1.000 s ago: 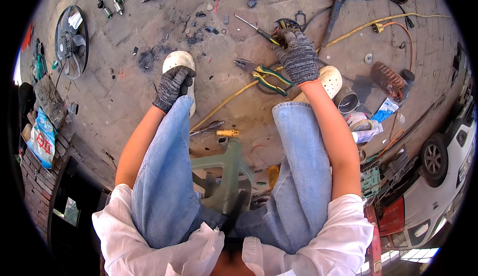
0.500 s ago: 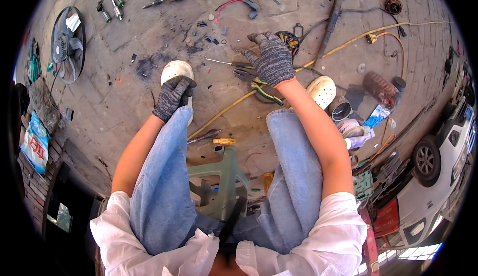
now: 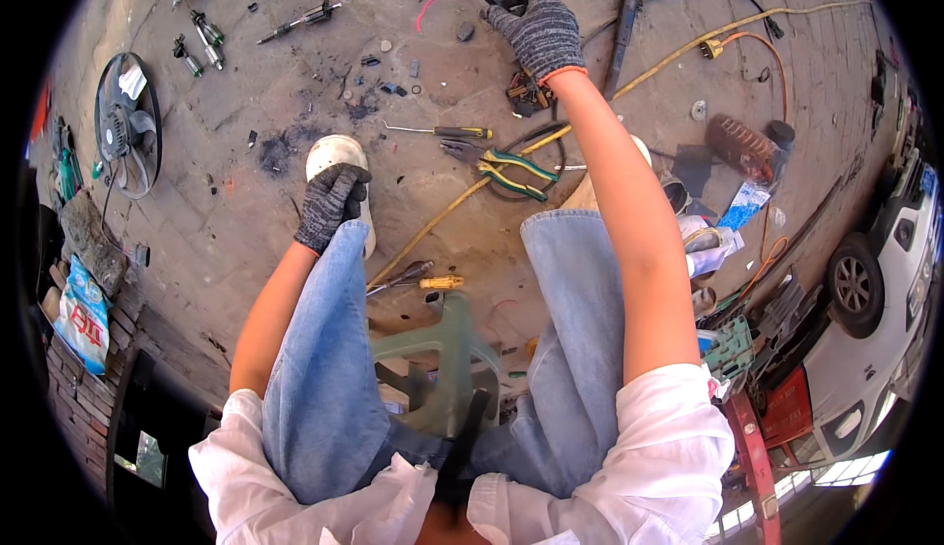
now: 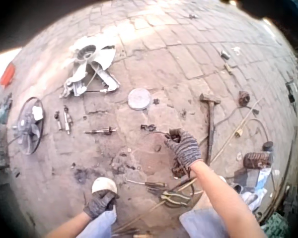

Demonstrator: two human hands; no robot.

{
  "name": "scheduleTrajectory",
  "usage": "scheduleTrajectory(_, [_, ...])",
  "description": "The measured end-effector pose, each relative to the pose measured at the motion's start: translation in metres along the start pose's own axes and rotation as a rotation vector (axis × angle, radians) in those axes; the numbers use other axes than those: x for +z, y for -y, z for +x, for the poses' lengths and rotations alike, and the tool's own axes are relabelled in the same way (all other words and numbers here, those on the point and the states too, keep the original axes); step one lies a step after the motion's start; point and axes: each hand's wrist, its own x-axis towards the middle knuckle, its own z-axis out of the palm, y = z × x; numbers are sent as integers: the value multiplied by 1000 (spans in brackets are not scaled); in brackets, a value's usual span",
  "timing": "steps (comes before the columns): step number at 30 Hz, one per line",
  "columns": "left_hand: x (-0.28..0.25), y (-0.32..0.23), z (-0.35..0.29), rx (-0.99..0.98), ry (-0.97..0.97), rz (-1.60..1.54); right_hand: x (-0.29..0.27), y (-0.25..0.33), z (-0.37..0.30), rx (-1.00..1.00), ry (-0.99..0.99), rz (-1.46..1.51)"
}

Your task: The person sits on a low stool and uses pliers to strip the insulation from a copper wire. They then use a screwdriver to twist the exposed strands and manipulate a small orange component. Finally, they use the pliers to adjust a black circular electronic part with multiple yellow connectors.

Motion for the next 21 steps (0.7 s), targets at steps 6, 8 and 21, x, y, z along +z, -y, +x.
scheduleTrajectory(6, [2,2,-1,-11,-45,-32,-80,-68,-47,153,-198,113])
scheduleTrajectory(8, [4,-2,0,-15,-34,-24,-84,-81,-82,247,-192,39])
scheduleTrajectory(21, [22,-9,3,-70,-113,58,-13,-70,-105,496,-33,-40])
